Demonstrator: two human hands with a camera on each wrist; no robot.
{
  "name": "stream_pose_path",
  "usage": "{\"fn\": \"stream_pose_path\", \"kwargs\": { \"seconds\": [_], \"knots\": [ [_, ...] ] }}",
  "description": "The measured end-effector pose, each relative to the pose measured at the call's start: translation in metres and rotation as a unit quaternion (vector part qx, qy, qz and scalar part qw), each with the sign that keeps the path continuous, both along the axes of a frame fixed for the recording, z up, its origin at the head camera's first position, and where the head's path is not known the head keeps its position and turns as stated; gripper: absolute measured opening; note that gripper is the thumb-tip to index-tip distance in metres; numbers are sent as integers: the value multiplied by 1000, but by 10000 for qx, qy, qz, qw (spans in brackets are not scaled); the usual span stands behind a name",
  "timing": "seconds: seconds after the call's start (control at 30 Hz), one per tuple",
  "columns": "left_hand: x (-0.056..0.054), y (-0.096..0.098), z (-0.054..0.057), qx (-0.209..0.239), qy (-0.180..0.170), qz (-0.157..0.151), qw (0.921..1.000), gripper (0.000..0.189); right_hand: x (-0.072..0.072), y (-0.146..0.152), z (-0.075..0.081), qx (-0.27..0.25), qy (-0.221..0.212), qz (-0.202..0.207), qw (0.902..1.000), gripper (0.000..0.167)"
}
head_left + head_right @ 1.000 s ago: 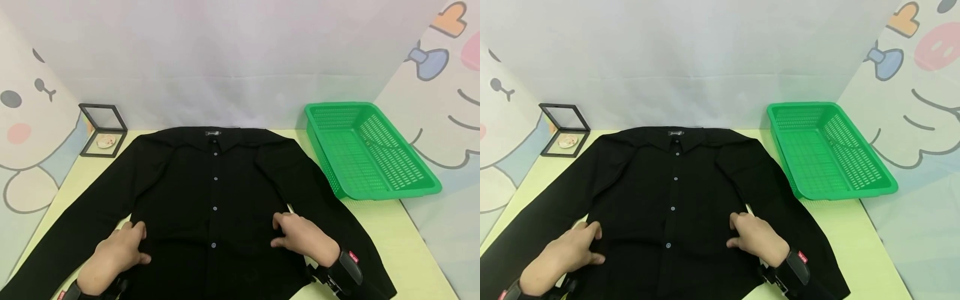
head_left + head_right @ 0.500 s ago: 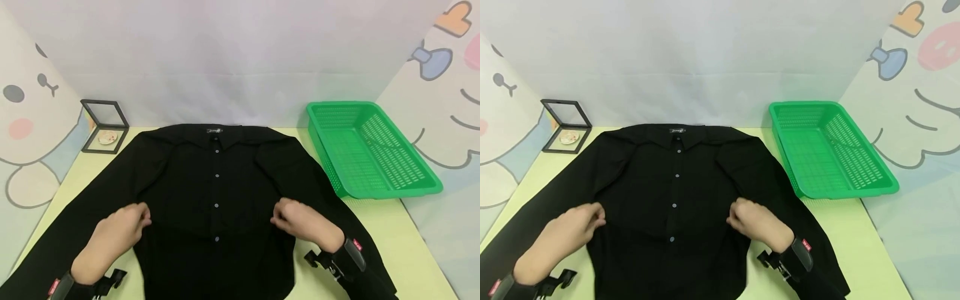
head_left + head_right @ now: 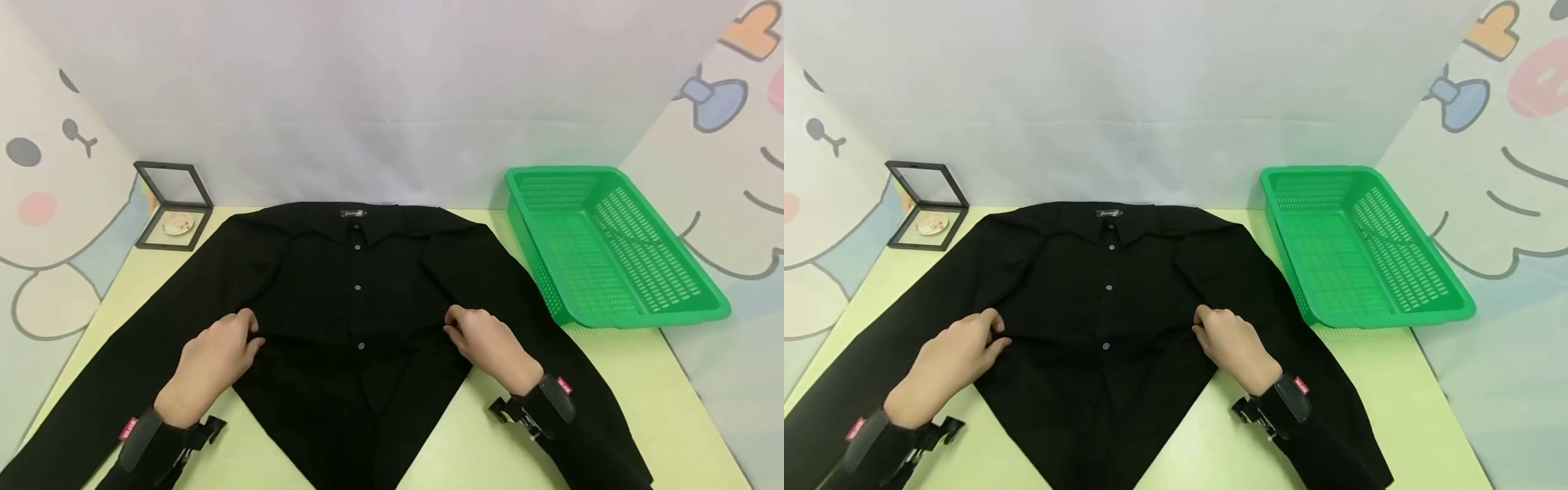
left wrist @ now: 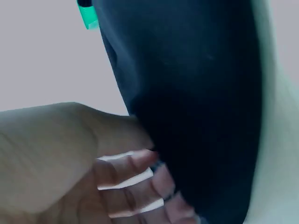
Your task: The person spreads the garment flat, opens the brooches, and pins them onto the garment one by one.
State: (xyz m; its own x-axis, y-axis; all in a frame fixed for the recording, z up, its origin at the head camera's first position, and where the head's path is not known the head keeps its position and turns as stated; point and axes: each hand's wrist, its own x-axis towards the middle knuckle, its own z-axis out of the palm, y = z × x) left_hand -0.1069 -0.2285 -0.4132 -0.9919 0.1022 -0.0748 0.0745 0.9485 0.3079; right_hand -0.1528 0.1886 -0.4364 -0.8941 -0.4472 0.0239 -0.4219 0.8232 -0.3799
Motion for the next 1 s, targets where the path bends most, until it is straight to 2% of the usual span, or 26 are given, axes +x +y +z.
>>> {"fn": "stream_pose_path", "kwargs": {
  "seconds": [0.07,0.13,0.23,0.3,0.4,0.47,0.53,0.6,0.7,0.77,0.87,0.93,1.0],
  "knots": [
    [4,0,3,125,174,-224,9995,18,4,2,3,-250,105,208,9994,3],
    [7,0,6,243,419,-641,9968,17,9,3,6,-557,152,607,9965,6],
    [14,5,5,370,589,-1621,9843,19,16,1,7,-815,-107,1428,9863,11],
    [18,11,1,419,419,-2216,9733,27,20,-2,5,-773,-533,1880,9777,19],
    [23,20,-7,436,115,-2741,9606,41,27,-6,1,-526,-1092,2053,9712,28],
    [25,23,-11,351,207,-2857,9575,38,30,-7,-1,-382,-1106,1858,9756,24],
    [25,22,-13,259,672,-2845,9560,34,30,-7,-1,-376,-816,1525,9842,16],
    [20,20,-11,182,1327,-2735,9525,30,27,-5,0,-433,-350,1118,9922,11],
    [9,15,-5,215,2139,-2269,9499,26,19,-2,5,-582,352,520,9963,12],
    [3,9,1,272,2483,-1893,9496,23,13,0,7,-639,675,128,9956,12],
    [-1,0,6,253,2494,-1403,9578,21,7,4,9,-574,830,-339,9943,12],
    [0,-6,8,144,2096,-1181,9705,19,6,8,8,-424,720,-636,9945,13],
    [3,-12,10,72,1399,-959,9855,17,6,11,8,-298,545,-880,9942,14]
  ]
}}
